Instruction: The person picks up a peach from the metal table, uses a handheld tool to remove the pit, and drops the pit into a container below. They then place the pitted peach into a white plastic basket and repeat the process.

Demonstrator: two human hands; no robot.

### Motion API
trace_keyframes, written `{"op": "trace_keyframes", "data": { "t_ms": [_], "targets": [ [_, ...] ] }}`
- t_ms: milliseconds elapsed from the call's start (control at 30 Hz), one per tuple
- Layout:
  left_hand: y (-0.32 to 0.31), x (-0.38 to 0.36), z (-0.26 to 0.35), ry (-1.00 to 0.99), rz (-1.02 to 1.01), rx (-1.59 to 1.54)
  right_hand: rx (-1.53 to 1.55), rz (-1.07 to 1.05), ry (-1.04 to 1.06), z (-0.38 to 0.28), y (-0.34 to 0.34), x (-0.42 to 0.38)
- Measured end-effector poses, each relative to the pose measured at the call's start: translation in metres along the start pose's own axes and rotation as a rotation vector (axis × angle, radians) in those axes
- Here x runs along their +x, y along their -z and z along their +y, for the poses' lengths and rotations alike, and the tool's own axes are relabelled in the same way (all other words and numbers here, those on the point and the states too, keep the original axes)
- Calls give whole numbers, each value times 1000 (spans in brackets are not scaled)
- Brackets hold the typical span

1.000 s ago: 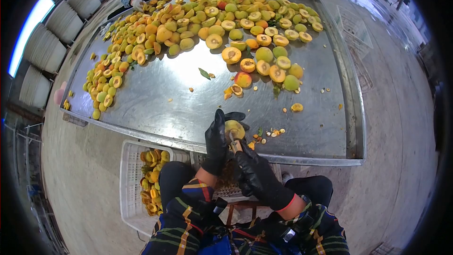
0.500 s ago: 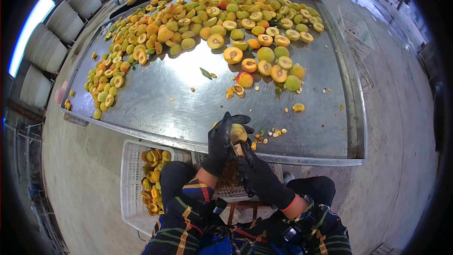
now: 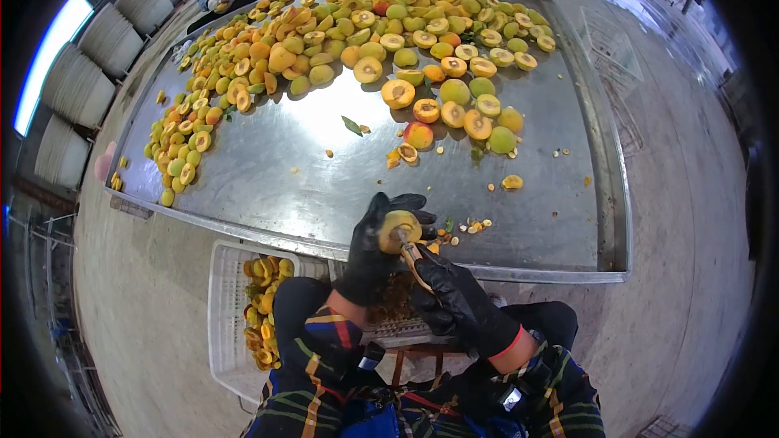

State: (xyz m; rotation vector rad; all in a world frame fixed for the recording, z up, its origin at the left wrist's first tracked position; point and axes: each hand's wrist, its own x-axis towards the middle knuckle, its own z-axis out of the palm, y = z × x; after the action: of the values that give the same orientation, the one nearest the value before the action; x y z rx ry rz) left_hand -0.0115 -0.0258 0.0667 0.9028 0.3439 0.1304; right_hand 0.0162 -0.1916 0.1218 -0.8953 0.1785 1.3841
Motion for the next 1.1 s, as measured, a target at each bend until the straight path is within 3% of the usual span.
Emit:
{"op": "trace_keyframes", "data": {
  "t_ms": [33, 100, 133, 167, 233, 300, 333, 400, 467, 533, 600, 667, 767, 833, 900, 1000, 1100],
  "targets": [
    [-2, -1, 8, 191, -113, -360, 2, -3, 4, 1, 1, 1],
    [15, 3, 1, 227, -146, -337, -353, 19, 229, 11, 9, 7],
    [22, 5, -3, 265, -179, -315, -354, 19, 225, 19, 14, 12],
    [17, 1, -8, 22, -155, 117, -346, 11, 294, 31, 20, 19],
    [20, 3, -14, 39, -118, 41, -338, 5, 365, 54, 35, 39],
    [15, 2, -16, 55, -80, -39, -654, 38, 835, 61, 30, 52],
    [11, 0, -15, -3, -29, 22, -656, 38, 835, 61, 31, 46],
    [10, 0, -15, -62, 19, 85, -119, 110, 114, 22, -9, 10],
    [18, 2, -22, -158, 24, 216, 41, 42, 13, 17, -4, 14],
    [39, 7, -36, -128, 41, 203, 208, -27, -88, 19, 9, 20],
    [32, 6, -28, -100, 53, 190, 542, -312, -222, 20, 24, 25],
    [22, 0, -19, -50, -63, -16, 584, -353, -249, 18, 30, 27],
    [23, 6, -22, -51, -139, -4, 615, -391, -271, 16, 33, 23],
    [8, 0, -19, -148, -63, 30, 602, -385, -259, 15, 29, 17],
    [-6, -6, -14, -325, 36, 122, 60, -120, 69, 16, 15, 10],
    [8, -8, -16, -171, 53, 103, 278, -148, -78, 11, 9, 5],
    [13, -5, -22, -206, 10, 67, 337, -193, -134, 14, 16, 8]
  ]
}}
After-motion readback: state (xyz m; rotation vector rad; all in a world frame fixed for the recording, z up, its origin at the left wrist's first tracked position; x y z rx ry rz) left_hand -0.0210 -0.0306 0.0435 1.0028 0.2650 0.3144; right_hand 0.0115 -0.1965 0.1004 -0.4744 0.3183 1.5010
